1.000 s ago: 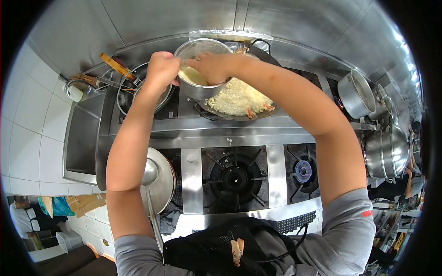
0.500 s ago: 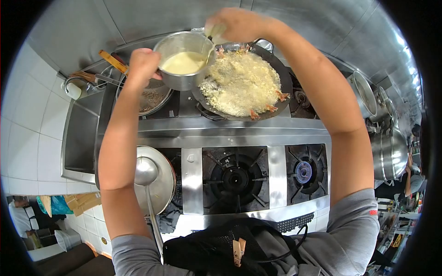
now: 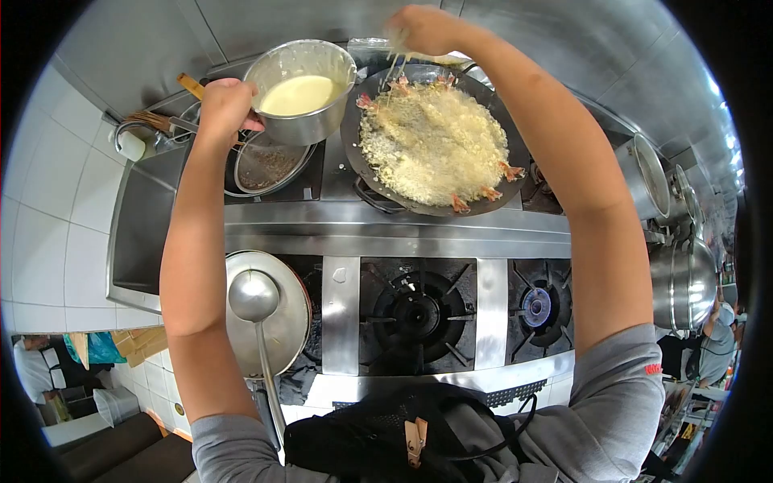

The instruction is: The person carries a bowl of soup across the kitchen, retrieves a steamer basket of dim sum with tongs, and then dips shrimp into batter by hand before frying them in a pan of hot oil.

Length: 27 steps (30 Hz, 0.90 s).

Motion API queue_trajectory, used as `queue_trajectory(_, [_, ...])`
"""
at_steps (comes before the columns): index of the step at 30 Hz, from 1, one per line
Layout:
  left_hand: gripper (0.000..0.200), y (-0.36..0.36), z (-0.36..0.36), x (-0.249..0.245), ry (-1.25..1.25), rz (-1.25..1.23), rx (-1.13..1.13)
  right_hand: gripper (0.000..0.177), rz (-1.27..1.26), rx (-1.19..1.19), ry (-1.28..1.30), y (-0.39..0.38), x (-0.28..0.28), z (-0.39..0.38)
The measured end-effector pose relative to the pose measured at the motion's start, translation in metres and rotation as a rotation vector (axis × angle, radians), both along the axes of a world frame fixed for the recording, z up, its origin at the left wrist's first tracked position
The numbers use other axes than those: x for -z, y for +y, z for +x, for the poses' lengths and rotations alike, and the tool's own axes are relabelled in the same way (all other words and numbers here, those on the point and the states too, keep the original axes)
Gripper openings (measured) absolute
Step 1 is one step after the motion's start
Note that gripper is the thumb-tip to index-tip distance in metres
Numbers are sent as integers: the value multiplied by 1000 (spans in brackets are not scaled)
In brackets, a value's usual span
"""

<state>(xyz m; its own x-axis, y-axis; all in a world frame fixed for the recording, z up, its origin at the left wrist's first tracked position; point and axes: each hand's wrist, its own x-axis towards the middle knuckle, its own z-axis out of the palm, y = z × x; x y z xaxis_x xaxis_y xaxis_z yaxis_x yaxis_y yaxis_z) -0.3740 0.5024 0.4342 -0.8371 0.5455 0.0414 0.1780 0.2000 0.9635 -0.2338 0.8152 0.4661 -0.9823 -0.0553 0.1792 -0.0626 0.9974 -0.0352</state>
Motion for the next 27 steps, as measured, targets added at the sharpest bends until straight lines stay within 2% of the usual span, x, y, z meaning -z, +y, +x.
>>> queue_trajectory(5, [16, 2, 6, 3, -15, -19, 26, 19, -37, 78, 114, 28, -6, 19])
queue_trajectory(8, [16, 6, 11, 6, -6, -19, 25, 20, 94, 170, 125, 45, -4, 23])
queue_trajectory(10, [16, 8, 12, 6, -16, -29, 34, 21, 139, 179, -94, 48, -5, 29])
queue_trajectory(14, [15, 12, 14, 10, -15, -45, 38, 20, 153, 214, -212, 44, -4, 37])
queue_trajectory(17, [14, 15, 17, 12, 5, -72, 27, 18, 153, 238, -128, 50, -1, 37])
queue_trajectory(19, [14, 17, 18, 13, -8, -65, 32, 13, -24, 234, -30, 42, -2, 41])
queue_trajectory(23, [14, 21, 22, 14, -18, -61, 34, 14, 91, 181, -27, 45, 14, 37])
queue_trajectory(25, [14, 22, 24, 13, -29, -64, 27, 27, 42, 260, 26, 49, 20, 29])
queue_trajectory(27, [14, 24, 24, 13, -39, -67, 22, 25, 2, 267, 86, 46, 24, 26])
